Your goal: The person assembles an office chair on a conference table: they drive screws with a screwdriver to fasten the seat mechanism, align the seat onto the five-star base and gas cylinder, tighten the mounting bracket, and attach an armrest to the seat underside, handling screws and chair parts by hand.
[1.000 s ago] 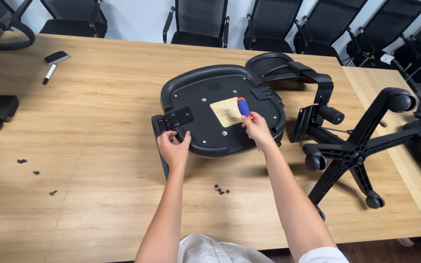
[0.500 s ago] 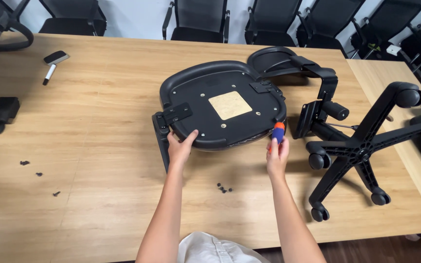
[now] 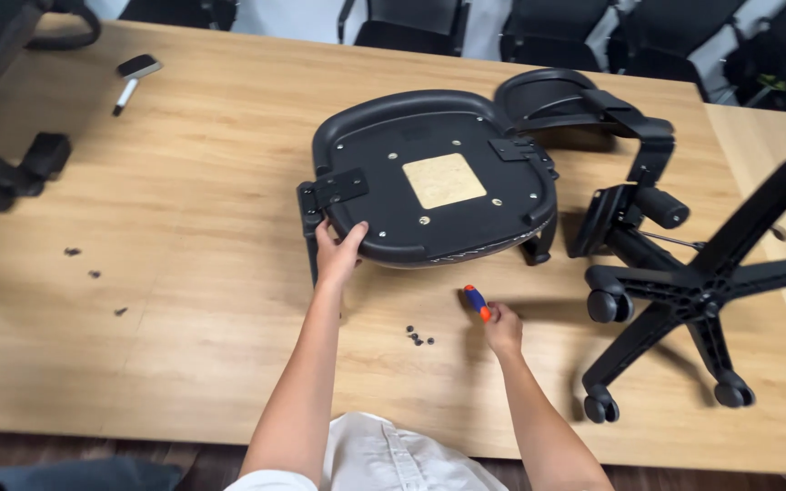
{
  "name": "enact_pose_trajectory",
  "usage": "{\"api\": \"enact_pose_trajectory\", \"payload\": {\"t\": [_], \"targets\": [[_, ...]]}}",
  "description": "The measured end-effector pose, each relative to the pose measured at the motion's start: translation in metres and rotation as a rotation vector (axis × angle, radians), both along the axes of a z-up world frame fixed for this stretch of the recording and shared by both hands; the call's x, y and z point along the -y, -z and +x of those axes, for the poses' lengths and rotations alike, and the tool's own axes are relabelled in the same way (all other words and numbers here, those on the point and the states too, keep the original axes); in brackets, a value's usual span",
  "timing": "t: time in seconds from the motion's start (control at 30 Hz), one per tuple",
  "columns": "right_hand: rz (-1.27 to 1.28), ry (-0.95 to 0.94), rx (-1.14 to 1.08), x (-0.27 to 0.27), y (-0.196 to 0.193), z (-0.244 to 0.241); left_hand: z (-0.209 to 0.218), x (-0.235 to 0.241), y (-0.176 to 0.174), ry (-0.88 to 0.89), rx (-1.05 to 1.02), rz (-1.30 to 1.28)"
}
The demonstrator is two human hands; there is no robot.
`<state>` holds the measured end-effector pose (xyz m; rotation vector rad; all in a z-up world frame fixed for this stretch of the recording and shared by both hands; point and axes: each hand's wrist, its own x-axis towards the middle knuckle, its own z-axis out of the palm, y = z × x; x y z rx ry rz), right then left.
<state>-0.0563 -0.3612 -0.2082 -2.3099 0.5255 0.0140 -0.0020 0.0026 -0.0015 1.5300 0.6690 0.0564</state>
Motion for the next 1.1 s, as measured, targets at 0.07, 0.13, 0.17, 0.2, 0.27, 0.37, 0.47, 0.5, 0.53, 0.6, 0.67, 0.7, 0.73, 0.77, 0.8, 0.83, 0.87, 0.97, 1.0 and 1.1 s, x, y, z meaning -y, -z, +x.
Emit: {"api": "enact_pose_trajectory", "payload": {"t": [0.07, 0.13, 0.17, 0.2, 0.27, 0.37, 0.47, 0.5, 0.53, 0.6, 0.67, 0.7, 0.73, 0.77, 0.8, 0.83, 0.87, 0.97, 1.0, 1.1], "targets": [[-0.026, -0.062, -0.003, -0.01, -0.006, -0.005, -0.001, -0.002, -0.003, 0.0, -0.006, -0.014], [-0.055, -0.111, -0.01, -0.012, -0.003, -0.014, -0.005, 0.0, -0.005, 0.013, -0.016, -0.031], [-0.075, -0.17, 0.046, -0.011, 0.003, -0.017, -0.007, 0.001, -0.006, 0.024, 0.005, -0.075], [-0.094, -0.228, 0.103, -0.009, 0.009, -0.02, -0.008, 0.002, -0.008, 0.036, 0.027, -0.118], [-0.117, -0.244, 0.105, -0.009, 0.012, -0.026, -0.01, 0.004, -0.01, 0.023, 0.03, -0.121], [-0.148, -0.265, 0.114, -0.012, 0.001, -0.029, -0.009, 0.01, -0.013, 0.003, 0.037, -0.134], [-0.186, -0.299, 0.08, -0.016, -0.022, -0.029, -0.009, 0.017, -0.009, -0.046, 0.048, -0.182], [-0.216, -0.321, 0.041, -0.017, -0.029, -0.03, -0.01, 0.019, -0.006, -0.083, 0.057, -0.22], [-0.216, -0.326, 0.044, -0.018, -0.036, -0.026, -0.012, 0.022, -0.008, -0.089, 0.06, -0.219], [-0.267, -0.399, -0.143, -0.019, -0.049, -0.018, -0.016, 0.03, -0.013, -0.115, 0.014, -0.266], [-0.263, -0.426, -0.062, -0.022, -0.067, -0.005, -0.024, 0.039, -0.025, -0.066, -0.011, -0.294], [-0.257, -0.447, 0.019, -0.024, -0.076, 0.001, -0.028, 0.044, -0.032, -0.011, -0.036, -0.32], [-0.261, -0.452, 0.018, -0.028, -0.102, 0.005, -0.026, 0.047, -0.024, -0.016, -0.036, -0.324], [-0.267, -0.564, -0.009, -0.033, -0.127, 0.008, -0.025, 0.05, -0.015, 0.007, -0.006, -0.418], [-0.273, -0.676, -0.037, -0.037, -0.153, 0.012, -0.024, 0.053, -0.007, 0.029, 0.025, -0.512], [-0.277, -0.681, -0.036, -0.041, -0.181, 0.013, -0.026, 0.063, -0.008, 0.024, 0.028, -0.516], [-0.292, -0.804, -0.063, -0.046, -0.21, 0.015, -0.027, 0.073, -0.009, -0.021, 0.051, -0.531], [-0.376, -0.956, -0.157, -0.067, -0.314, 0.011, -0.027, 0.103, -0.001, -0.08, 0.144, -0.652], [-0.443, -0.978, -0.228, -0.075, -0.351, 0.007, -0.026, 0.112, 0.005, -0.087, 0.208, -0.757], [-0.407, -1.064, -0.063, -0.076, -0.369, 0.037, -0.025, 0.137, -0.015, -0.184, 0.248, -0.765]]}}
